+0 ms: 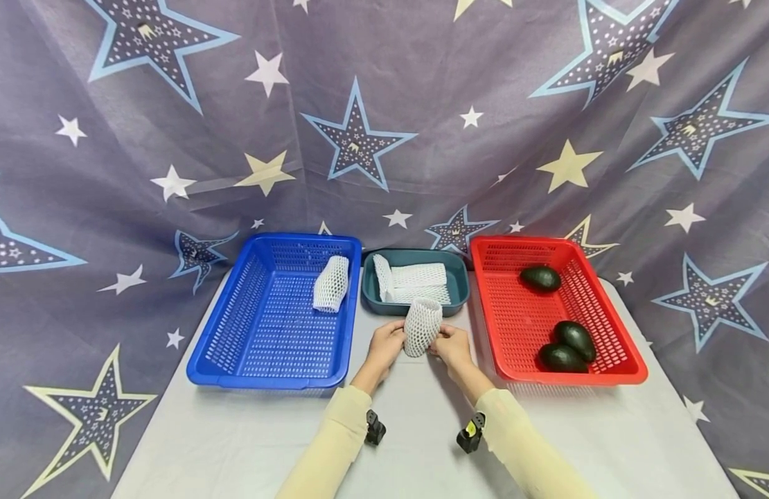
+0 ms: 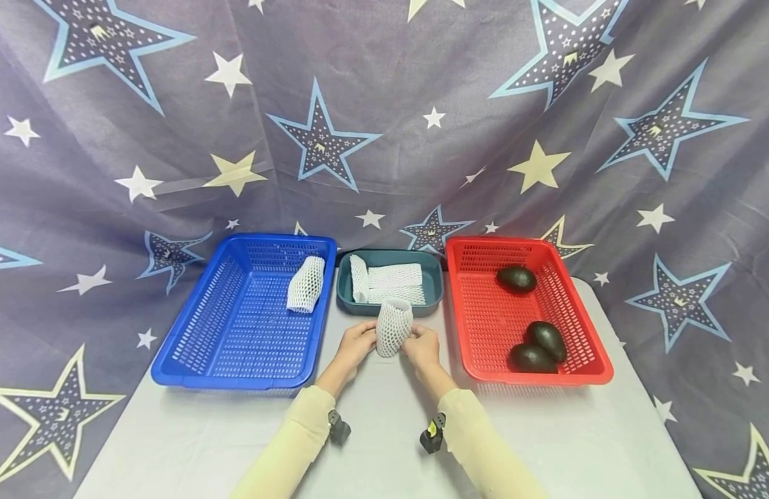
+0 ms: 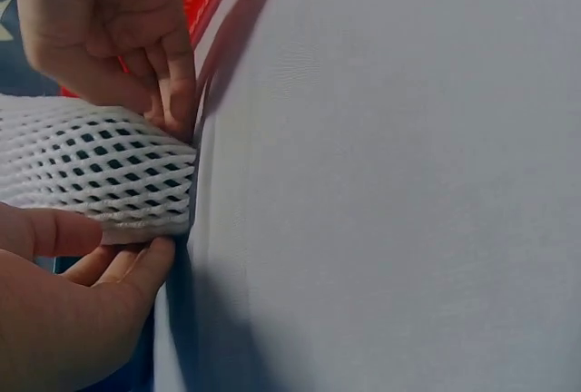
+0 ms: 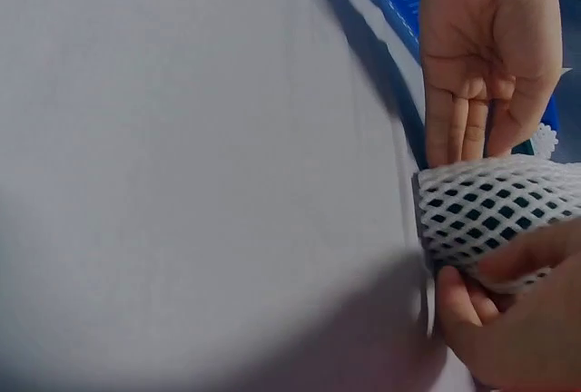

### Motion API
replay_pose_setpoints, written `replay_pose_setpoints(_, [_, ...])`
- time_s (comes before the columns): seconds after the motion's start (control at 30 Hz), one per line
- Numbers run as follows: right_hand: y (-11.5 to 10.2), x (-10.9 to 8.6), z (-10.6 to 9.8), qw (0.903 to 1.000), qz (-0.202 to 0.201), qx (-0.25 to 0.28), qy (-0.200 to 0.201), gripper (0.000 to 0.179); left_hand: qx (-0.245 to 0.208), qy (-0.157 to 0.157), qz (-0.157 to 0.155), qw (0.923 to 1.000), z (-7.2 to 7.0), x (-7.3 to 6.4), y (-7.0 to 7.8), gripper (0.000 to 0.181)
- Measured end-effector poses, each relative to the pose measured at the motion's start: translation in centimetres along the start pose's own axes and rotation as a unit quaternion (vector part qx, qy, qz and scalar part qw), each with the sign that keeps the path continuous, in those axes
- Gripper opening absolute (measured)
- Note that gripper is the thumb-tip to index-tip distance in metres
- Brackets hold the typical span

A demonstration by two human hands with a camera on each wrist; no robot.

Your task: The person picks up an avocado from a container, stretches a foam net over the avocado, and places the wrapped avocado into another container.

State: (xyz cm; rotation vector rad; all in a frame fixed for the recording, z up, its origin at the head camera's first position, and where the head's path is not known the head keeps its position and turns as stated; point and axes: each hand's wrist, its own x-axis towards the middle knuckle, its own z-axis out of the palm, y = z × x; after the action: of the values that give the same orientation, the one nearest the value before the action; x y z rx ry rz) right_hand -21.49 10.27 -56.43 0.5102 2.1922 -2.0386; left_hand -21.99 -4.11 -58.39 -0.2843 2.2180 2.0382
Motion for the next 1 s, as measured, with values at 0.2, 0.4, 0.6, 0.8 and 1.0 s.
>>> replay_pose_setpoints(0.2, [-0.3,-0.4,-1.0,0.9959,-0.023,-0.013,-0.087,0.067,-0.022,-0.034,-0.009,0.9991,-0.2,-0.5,0.2,0.047])
replay_pose_setpoints(0.4, [-1.2,-1.0,-2.3,0.9882,-0.014,0.03,-0.15,0.073,-0.045,-0.072,-0.02,0.9962,-0.9,-1.4,1.0,0.05])
replay_pose_setpoints(0.6, [-1.7,-1.5,-2.9,0.9865,-0.019,0.013,-0.162,0.066,-0.089,-0.136,-0.022,0.9865,-1.9,-1.8,1.4,0.048])
replay_pose_setpoints(0.8, [-1.8,-2.1,-3.0,0.9834,-0.034,0.043,-0.173,0.058,-0.112,-0.167,-0.022,0.9794,-2.1,-2.4,1.5,0.052])
replay_pose_setpoints(1.0, [-1.9,-2.5,-3.0,0.9818,-0.032,0.063,-0.177,0.054,-0.105,-0.165,-0.007,0.9807,-2.1,-2.8,1.8,0.051])
